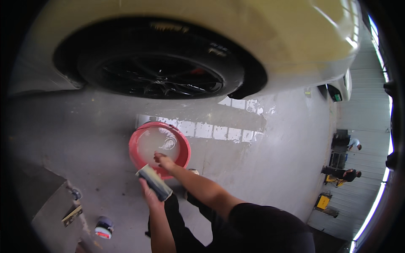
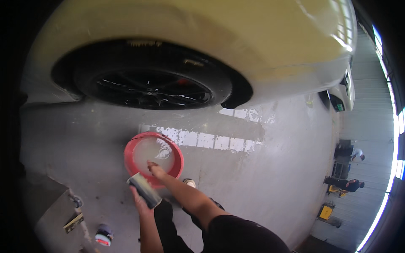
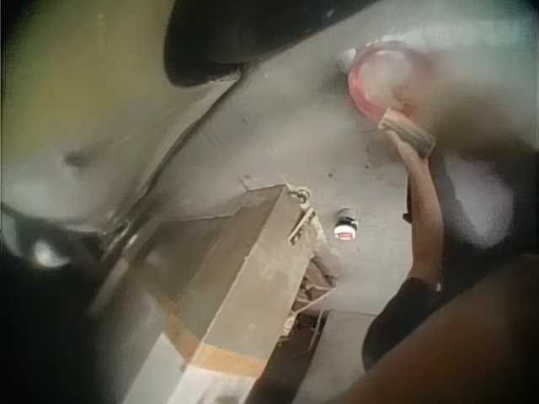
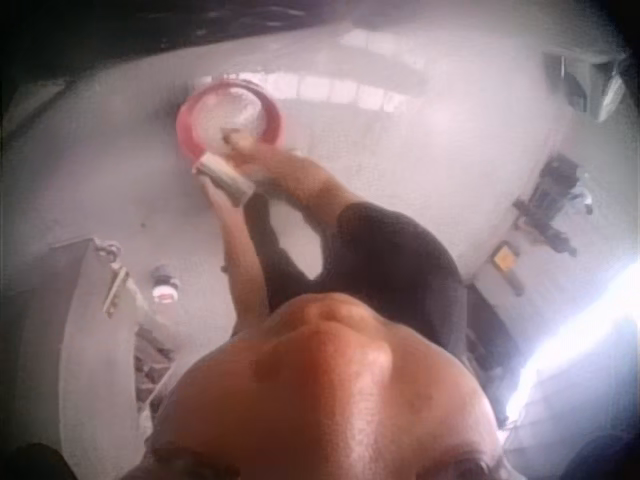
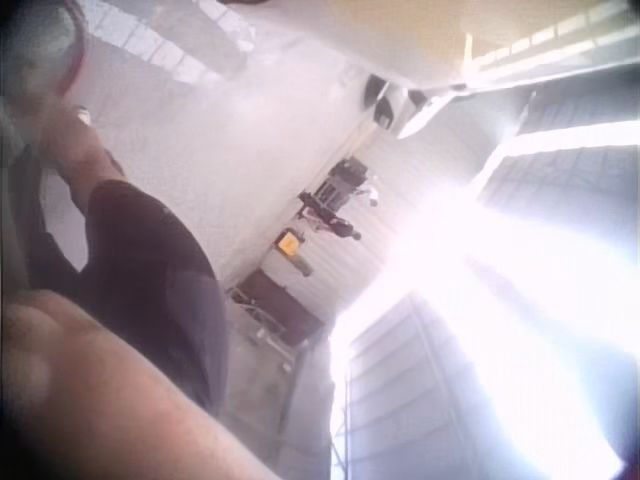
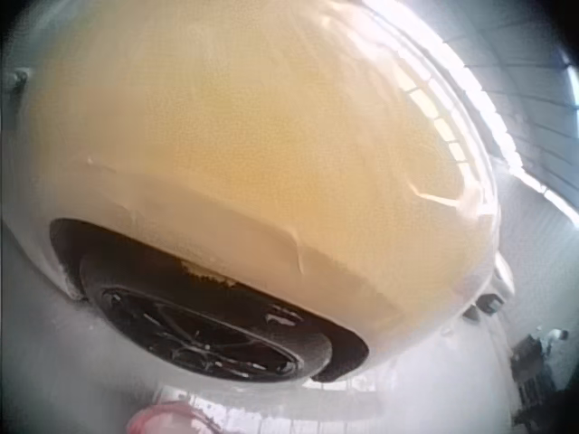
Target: The person sands a yellowed section of a white car's front fender using a green sanding block and water from a red bucket. They repeatedly dip the block, sand the panel, and wipe the surface with a yellow sponge.
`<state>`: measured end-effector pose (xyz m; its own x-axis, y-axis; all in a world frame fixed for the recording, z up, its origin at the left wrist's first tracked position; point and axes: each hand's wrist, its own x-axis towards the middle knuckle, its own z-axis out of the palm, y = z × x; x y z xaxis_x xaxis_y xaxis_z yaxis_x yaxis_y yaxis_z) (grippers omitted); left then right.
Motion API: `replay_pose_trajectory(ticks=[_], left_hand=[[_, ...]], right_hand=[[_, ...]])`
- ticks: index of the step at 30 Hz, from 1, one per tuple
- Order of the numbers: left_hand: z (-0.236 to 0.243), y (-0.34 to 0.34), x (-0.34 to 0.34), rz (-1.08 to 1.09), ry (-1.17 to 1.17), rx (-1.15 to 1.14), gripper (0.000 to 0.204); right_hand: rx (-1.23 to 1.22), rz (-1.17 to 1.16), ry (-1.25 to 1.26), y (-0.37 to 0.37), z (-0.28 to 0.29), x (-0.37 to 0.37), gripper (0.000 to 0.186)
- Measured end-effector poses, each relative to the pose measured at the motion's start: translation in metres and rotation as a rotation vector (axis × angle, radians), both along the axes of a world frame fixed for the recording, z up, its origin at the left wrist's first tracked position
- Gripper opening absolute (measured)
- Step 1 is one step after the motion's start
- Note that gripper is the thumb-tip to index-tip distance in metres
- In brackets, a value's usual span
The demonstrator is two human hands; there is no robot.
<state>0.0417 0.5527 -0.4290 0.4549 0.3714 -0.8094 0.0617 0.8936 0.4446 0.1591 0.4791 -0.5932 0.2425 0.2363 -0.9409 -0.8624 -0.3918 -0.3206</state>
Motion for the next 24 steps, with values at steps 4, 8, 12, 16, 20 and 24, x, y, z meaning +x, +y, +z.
replay_pose_trajectory(ticks=[4, 8, 12, 16, 20, 24], left_hand=[[-0.041, -0.005, -0.029, 0.155, -0.045, -0.192, 0.076], [-0.063, -0.007, -0.047, 0.104, -0.100, -0.248, 0.081], [-0.071, -0.022, -0.052, 0.214, -0.295, -0.282, 0.084], [-0.067, -0.066, -0.046, 0.285, -0.616, -0.402, 0.087], [-0.063, -0.124, -0.023, 0.275, -0.635, -0.607, 0.084], [-0.072, -0.157, 0.020, 0.253, -0.582, -0.456, 0.086]], right_hand=[[-0.343, 0.447, -0.315, 0.009, -0.155, -0.025, 0.058], [0.041, -0.731, 0.230, -0.014, -0.168, -0.012, 0.045], [0.882, -0.596, 0.624, -0.006, 0.030, 0.099, 0.040], [1.153, 0.151, -0.276, 0.023, 0.364, 0.237, 0.061], [0.729, 1.203, -1.498, 0.067, 0.620, 0.328, 0.057], [0.074, 2.372, -2.634, 0.105, 0.680, 0.374, 0.050]])
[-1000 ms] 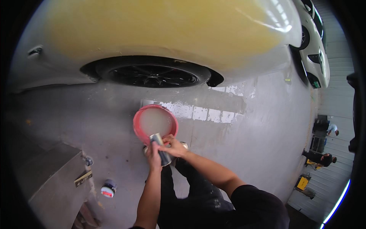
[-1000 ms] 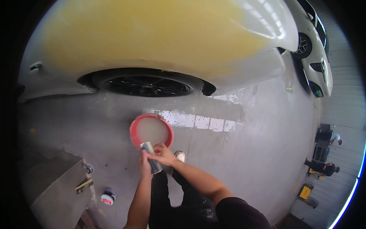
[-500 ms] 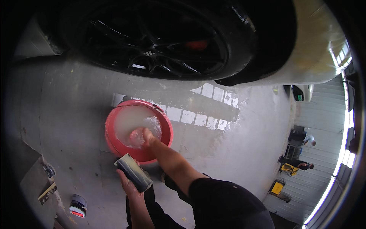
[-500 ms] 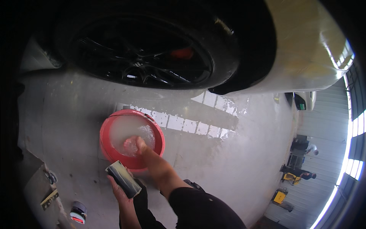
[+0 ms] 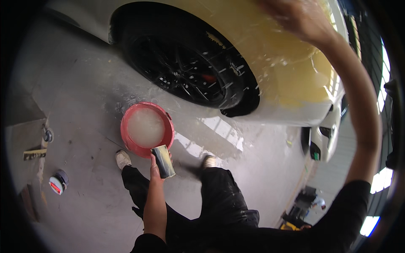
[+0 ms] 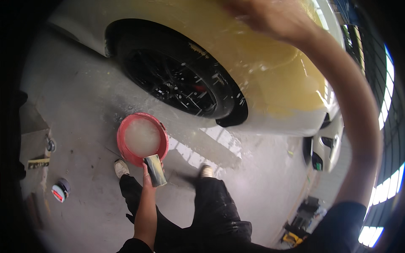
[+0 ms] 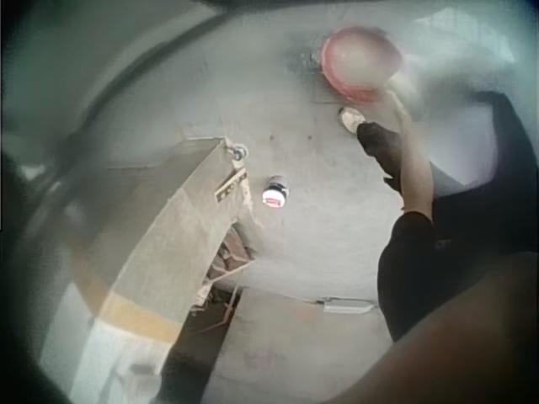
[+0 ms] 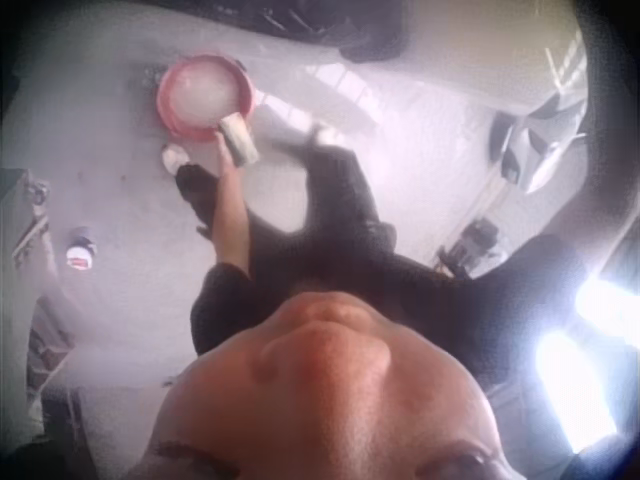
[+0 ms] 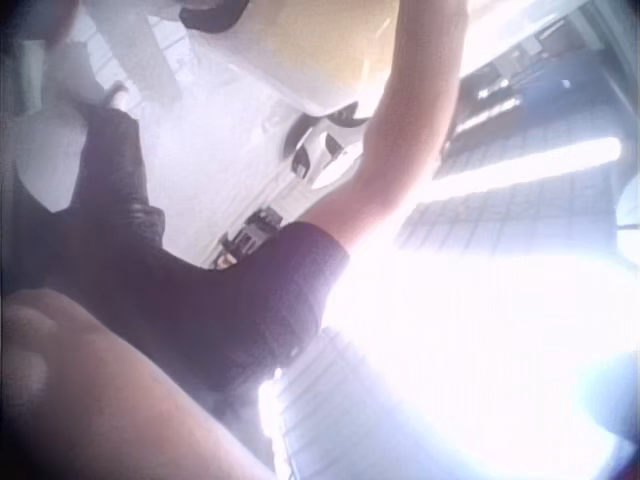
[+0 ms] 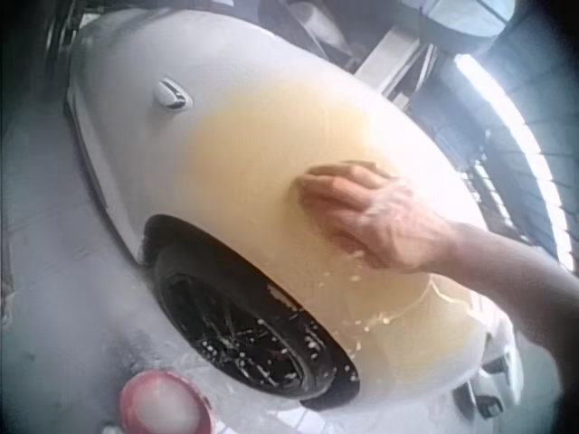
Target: The person sands a yellowed section of a white car's front fender using a green sanding block and water from a red bucket. They repeatedly dip the block, sand the panel, and wipe the surface with a yellow sponge.
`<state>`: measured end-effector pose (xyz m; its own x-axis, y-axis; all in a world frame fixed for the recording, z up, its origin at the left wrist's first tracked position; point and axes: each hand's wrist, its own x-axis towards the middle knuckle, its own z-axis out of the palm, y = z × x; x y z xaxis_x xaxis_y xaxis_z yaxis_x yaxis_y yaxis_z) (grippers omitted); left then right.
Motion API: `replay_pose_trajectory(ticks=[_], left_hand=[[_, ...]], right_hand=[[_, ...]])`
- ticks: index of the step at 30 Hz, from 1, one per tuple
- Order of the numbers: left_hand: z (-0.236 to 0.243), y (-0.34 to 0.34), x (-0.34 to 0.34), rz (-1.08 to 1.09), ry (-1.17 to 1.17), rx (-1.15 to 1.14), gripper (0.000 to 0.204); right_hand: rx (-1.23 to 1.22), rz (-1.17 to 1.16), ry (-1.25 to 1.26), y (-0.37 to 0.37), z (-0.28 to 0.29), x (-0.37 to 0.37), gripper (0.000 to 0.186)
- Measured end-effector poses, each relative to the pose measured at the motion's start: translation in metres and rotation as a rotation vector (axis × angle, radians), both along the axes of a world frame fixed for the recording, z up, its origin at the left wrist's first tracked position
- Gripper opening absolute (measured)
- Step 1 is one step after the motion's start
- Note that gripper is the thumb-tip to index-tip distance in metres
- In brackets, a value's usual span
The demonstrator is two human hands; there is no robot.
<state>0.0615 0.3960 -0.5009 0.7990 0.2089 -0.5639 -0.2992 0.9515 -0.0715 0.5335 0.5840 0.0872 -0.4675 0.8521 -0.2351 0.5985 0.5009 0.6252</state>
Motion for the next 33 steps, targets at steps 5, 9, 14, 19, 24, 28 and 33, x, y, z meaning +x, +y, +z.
replay_pose_trajectory(ticks=[5, 9, 14, 19, 24, 28, 33], left_hand=[[0.005, -0.024, 0.092, 0.408, 0.071, -0.017, 0.087], [0.047, -0.020, 0.194, 0.455, 0.112, 0.274, 0.083], [0.137, 0.025, 0.307, 0.609, 0.324, 1.004, 0.065], [0.210, 0.045, 0.377, 1.067, 0.278, 1.384, 0.068], [0.234, 0.022, 0.419, 1.381, 0.482, 1.748, 0.062], [0.234, 0.002, 0.432, 1.277, 0.622, 1.717, 0.057], [0.246, 0.018, 0.428, 1.424, 0.649, 1.812, 0.055]], right_hand=[[0.066, 0.022, -0.085, -0.084, -0.081, 0.004, 0.077], [-0.100, -0.192, -0.306, -0.203, -0.146, 0.003, 0.108], [-0.039, -0.309, 0.018, -0.305, -0.202, 0.026, 0.104], [0.190, -0.328, 0.166, -0.412, -0.237, 0.043, 0.084], [0.891, -0.282, 0.180, -0.495, -0.232, 0.098, 0.073], [0.969, -0.237, 0.046, -0.517, -0.237, 0.134, 0.074], [1.076, -0.158, 0.217, -0.507, -0.248, 0.139, 0.068]])
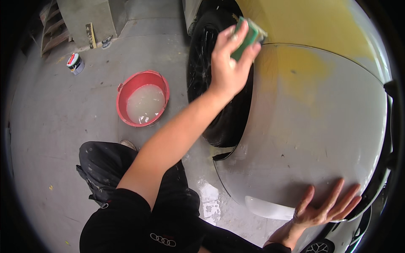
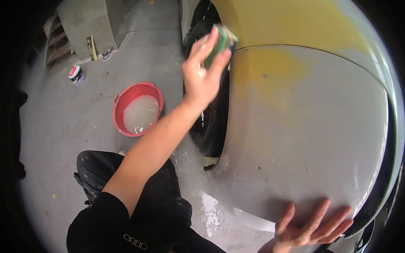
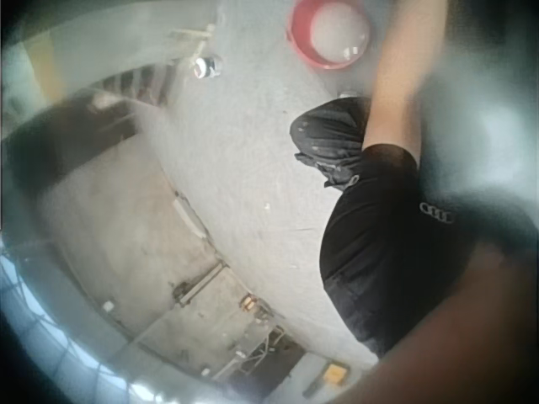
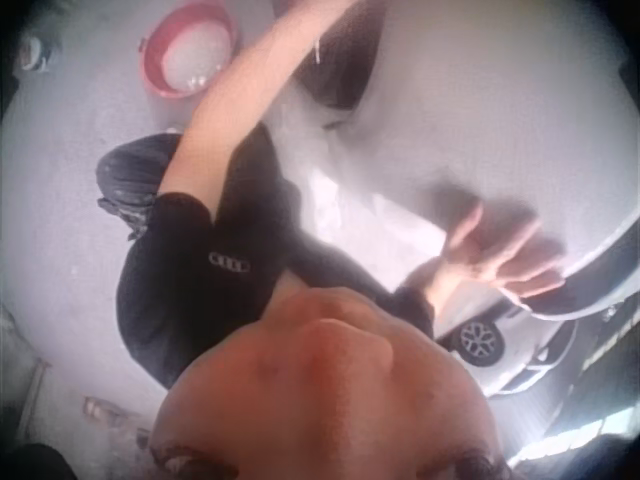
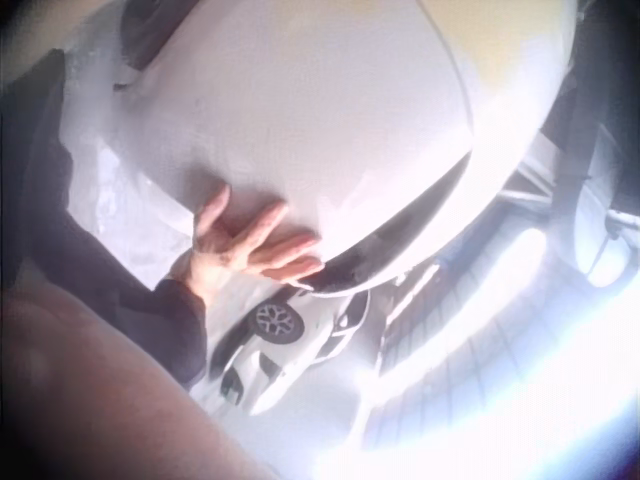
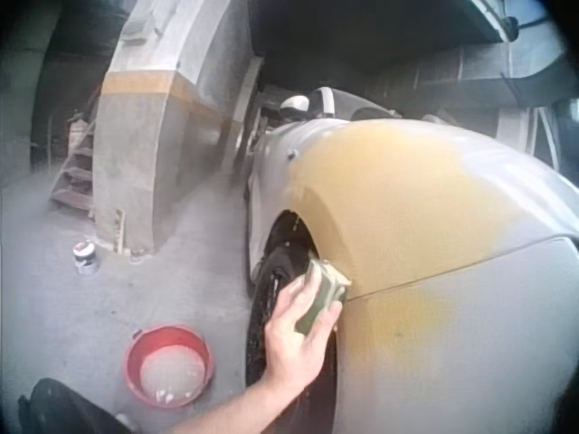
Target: The person sands a yellowed section of a white car's front fender using a green sanding block and water from a red bucket. They repeatedly dip the block, sand the panel, and wipe the surface with a yellow sponge.
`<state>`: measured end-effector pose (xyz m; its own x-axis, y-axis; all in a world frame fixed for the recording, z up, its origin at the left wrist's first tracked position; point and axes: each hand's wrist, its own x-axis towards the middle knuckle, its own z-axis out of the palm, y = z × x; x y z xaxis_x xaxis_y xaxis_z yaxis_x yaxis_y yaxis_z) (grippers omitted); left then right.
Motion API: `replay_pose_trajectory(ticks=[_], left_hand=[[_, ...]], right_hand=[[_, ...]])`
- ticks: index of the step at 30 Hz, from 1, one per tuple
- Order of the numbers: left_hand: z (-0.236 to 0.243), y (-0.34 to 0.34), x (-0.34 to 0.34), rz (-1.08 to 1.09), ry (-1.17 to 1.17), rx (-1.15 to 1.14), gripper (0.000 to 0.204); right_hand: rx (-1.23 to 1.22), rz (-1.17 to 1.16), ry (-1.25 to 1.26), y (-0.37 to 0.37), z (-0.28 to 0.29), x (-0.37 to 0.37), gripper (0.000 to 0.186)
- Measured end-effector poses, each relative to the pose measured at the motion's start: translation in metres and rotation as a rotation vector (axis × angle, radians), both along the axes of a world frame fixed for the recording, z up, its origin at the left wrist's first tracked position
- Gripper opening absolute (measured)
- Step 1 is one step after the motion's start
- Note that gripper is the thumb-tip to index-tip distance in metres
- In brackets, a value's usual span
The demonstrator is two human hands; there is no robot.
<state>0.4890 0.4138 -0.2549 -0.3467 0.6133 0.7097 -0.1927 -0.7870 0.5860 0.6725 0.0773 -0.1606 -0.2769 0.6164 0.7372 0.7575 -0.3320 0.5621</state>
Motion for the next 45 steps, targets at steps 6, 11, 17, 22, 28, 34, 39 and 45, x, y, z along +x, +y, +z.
replay_pose_trajectory(ticks=[6, 11, 17, 22, 28, 34, 39, 45], left_hand=[[0.010, 0.002, -0.004, -0.045, -0.053, -0.089, 0.054], [0.030, 0.025, -0.007, -0.051, -0.150, -0.047, 0.047], [0.016, -0.010, -0.005, 0.026, 0.047, 0.015, 0.056], [0.038, 0.027, -0.011, 0.051, -0.031, -0.069, 0.051], [0.027, 0.012, -0.002, 0.093, -0.091, 0.102, 0.047], [0.028, -0.005, -0.005, 0.112, -0.030, 0.097, 0.054], [0.057, 0.021, -0.020, 0.112, -0.098, 0.019, 0.053], [0.023, -0.029, -0.015, -0.005, 0.008, -0.045, 0.058]], right_hand=[[0.083, 0.088, -0.015, 0.008, 0.006, -0.007, 0.062], [0.083, 0.141, -0.011, 0.004, 0.016, -0.009, 0.059], [0.059, 0.134, -0.016, 0.005, 0.026, -0.012, 0.058], [0.060, 0.157, -0.024, 0.007, 0.026, -0.014, 0.056], [0.090, 0.148, -0.048, 0.009, 0.025, -0.013, 0.054], [0.089, 0.176, -0.072, 0.007, 0.036, -0.016, 0.053], [0.098, 0.203, -0.090, 0.001, 0.044, -0.022, 0.051], [0.091, 0.243, -0.073, 0.000, 0.047, -0.026, 0.049]])
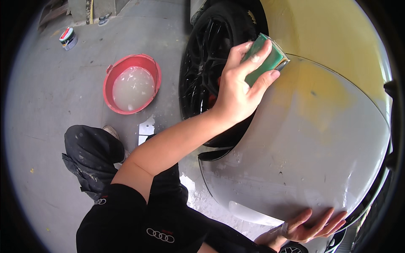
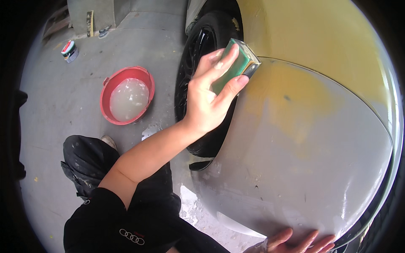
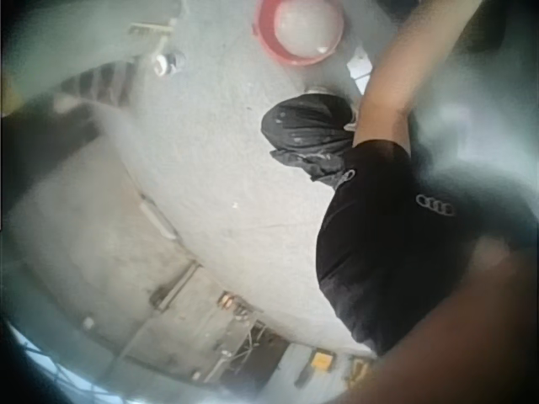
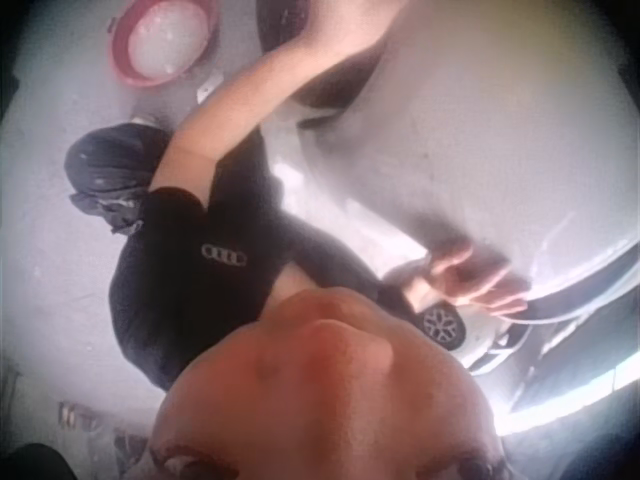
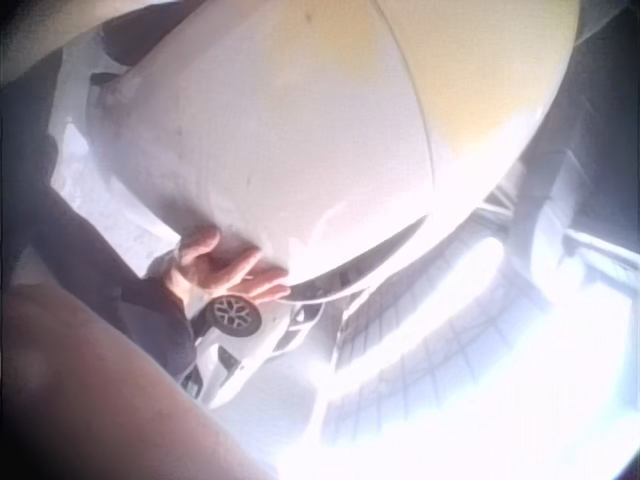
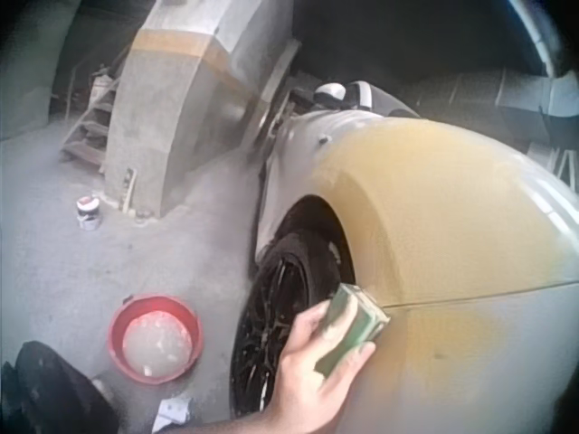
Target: The person sands a yellowed section of a white car's front fender using a green sanding block and water from a red bucket. They repeatedly dip the block, sand the panel, and wipe the surface with a yellow sponge.
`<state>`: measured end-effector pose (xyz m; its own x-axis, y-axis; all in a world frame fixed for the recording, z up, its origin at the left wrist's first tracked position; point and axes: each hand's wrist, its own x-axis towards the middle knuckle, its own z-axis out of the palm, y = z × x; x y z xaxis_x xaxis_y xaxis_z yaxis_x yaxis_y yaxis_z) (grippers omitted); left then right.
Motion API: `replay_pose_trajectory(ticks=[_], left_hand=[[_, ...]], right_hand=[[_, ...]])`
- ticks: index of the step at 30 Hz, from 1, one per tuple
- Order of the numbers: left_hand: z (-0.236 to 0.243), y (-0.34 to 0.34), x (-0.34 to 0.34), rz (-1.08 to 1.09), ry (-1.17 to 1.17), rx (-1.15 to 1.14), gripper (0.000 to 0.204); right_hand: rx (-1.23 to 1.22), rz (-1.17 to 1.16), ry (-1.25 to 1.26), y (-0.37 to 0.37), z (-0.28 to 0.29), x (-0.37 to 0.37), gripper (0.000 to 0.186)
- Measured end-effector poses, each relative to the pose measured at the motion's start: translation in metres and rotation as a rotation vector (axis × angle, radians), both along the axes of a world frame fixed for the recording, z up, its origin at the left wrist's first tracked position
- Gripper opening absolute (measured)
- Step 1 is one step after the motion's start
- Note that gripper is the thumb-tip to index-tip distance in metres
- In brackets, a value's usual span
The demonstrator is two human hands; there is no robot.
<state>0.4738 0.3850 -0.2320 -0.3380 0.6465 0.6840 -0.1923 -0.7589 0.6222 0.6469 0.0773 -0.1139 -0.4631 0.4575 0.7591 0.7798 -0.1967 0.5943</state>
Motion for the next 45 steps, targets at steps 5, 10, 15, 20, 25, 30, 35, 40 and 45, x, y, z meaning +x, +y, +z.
replay_pose_trajectory(ticks=[5, 10, 15, 20, 25, 30, 35, 40, 45], left_hand=[[0.025, 0.063, -0.012, 0.051, -0.095, -0.060, 0.053], [-0.001, 0.009, -0.002, -0.011, -0.036, 0.002, 0.053], [0.027, 0.066, -0.008, 0.053, -0.104, -0.090, 0.056], [0.010, 0.008, -0.006, 0.048, 0.001, 0.057, 0.054], [0.042, 0.056, -0.010, 0.126, -0.068, 0.074, 0.046], [0.030, 0.007, -0.007, 0.143, -0.014, 0.205, 0.053], [0.064, 0.062, -0.010, 0.137, -0.033, 0.139, 0.047], [0.042, 0.003, -0.001, 0.101, 0.026, 0.131, 0.056], [0.082, 0.076, -0.005, 0.059, -0.057, -0.015, 0.057]], right_hand=[[-0.010, -0.020, -0.010, -0.002, -0.001, 0.001, 0.048], [-0.012, -0.037, -0.012, -0.004, 0.002, 0.002, 0.048], [-0.014, -0.015, -0.016, -0.009, 0.004, 0.000, 0.048], [-0.006, -0.044, -0.027, -0.010, 0.003, -0.001, 0.048], [-0.013, -0.009, -0.010, -0.009, 0.003, -0.001, 0.047], [-0.007, -0.025, -0.011, -0.006, 0.003, 0.002, 0.048], [-0.027, -0.047, 0.009, -0.008, 0.004, 0.006, 0.047], [0.000, -0.035, 0.047, -0.009, 0.002, 0.011, 0.046], [-0.006, -0.040, 0.098, -0.012, 0.003, 0.018, 0.045]])
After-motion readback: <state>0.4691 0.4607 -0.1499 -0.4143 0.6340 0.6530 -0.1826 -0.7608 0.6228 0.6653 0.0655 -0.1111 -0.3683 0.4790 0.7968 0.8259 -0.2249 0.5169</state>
